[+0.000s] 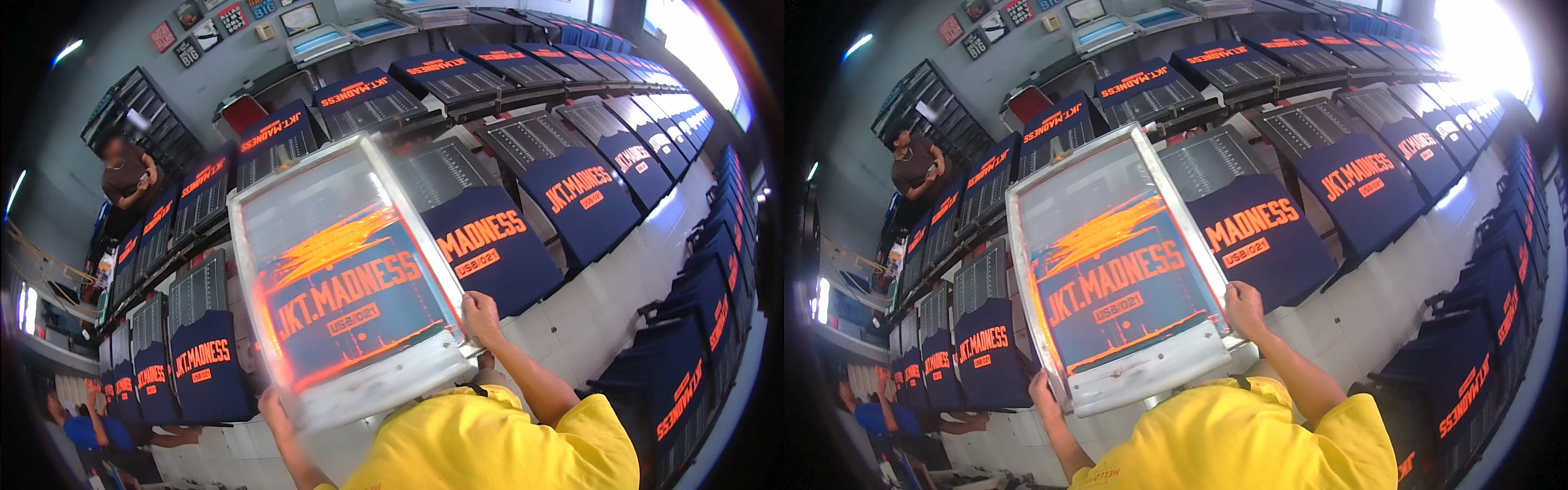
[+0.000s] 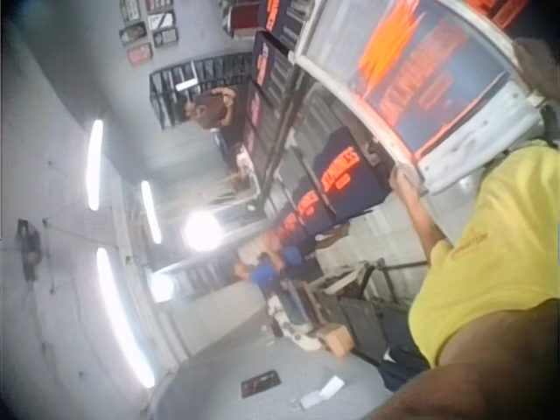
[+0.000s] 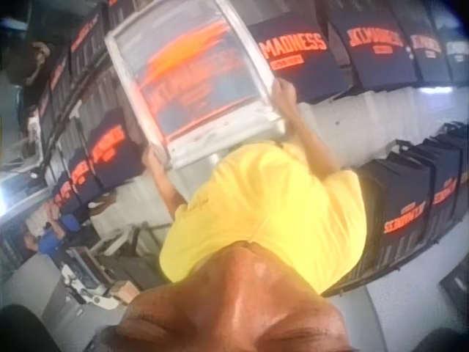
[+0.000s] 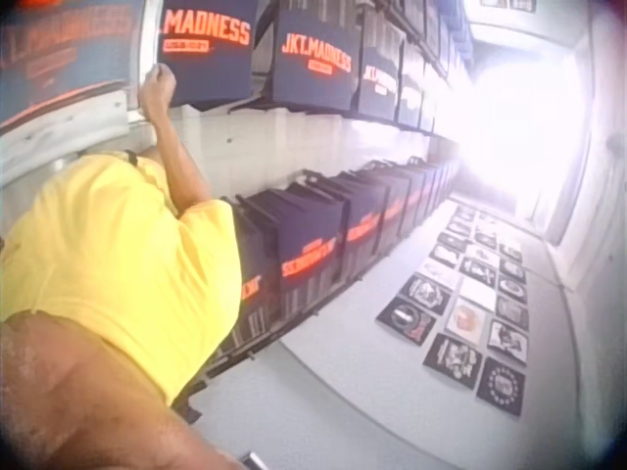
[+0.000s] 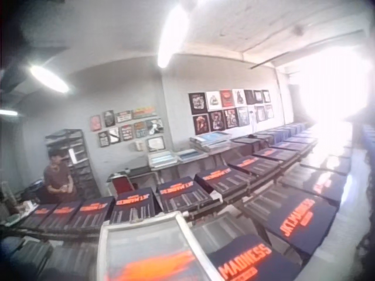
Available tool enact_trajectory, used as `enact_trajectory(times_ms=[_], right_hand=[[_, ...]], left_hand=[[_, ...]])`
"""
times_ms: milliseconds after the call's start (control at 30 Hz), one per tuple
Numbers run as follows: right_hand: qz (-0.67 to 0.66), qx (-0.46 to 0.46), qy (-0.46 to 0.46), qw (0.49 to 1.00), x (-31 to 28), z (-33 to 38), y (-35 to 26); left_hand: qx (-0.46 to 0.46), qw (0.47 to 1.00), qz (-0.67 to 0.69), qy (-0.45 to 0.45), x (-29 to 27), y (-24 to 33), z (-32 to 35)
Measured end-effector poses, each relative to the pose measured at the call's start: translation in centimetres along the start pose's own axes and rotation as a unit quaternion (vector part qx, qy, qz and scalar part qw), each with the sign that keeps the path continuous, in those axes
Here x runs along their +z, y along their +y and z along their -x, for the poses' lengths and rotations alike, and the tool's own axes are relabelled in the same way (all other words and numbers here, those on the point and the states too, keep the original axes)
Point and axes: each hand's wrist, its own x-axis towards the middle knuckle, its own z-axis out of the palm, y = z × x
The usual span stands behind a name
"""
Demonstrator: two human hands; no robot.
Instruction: The person performs screen printing by spreading orange ink across a stencil on t-shirts using a squeegee, then lifting the frame to reveal the printed design.
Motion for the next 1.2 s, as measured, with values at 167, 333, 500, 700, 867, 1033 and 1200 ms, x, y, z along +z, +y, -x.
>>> enact_trajectory(times_ms=[167, 333, 500, 700, 867, 1033, 1200], right_hand=[[0.025, 0.005, 0.009, 1.000, -11.1, -5.4, 4.0], [0.076, -0.028, 0.067, 0.994, -19.9, -9.5, 8.3], [0.096, 0.002, 0.088, 0.992, -24.2, -12.2, 11.0], [0.109, -0.001, 0.047, 0.993, -25.2, -14.8, 10.9], [0.105, -0.027, 0.044, 0.993, -24.8, -16.0, 10.0], [0.117, -0.038, 0.045, 0.991, -24.4, -16.9, 10.2], [0.105, -0.049, 0.057, 0.992, -24.2, -17.3, 10.9]], left_hand=[[0.028, 0.996, -0.079, -0.033, 9.7, -4.1, 5.4], [-0.073, 0.997, 0.021, -0.002, 20.5, -3.5, 11.5], [-0.005, 0.999, -0.050, 0.022, 24.8, -8.5, 11.7], [-0.012, 0.997, -0.079, -0.013, 27.6, -6.7, 12.3], [-0.003, 0.998, -0.061, 0.016, 29.1, -6.4, 12.0], [-0.012, 0.999, -0.047, -0.003, 28.9, -7.5, 10.4], [-0.021, 0.999, -0.050, 0.005, 29.1, -7.8, 10.2]])
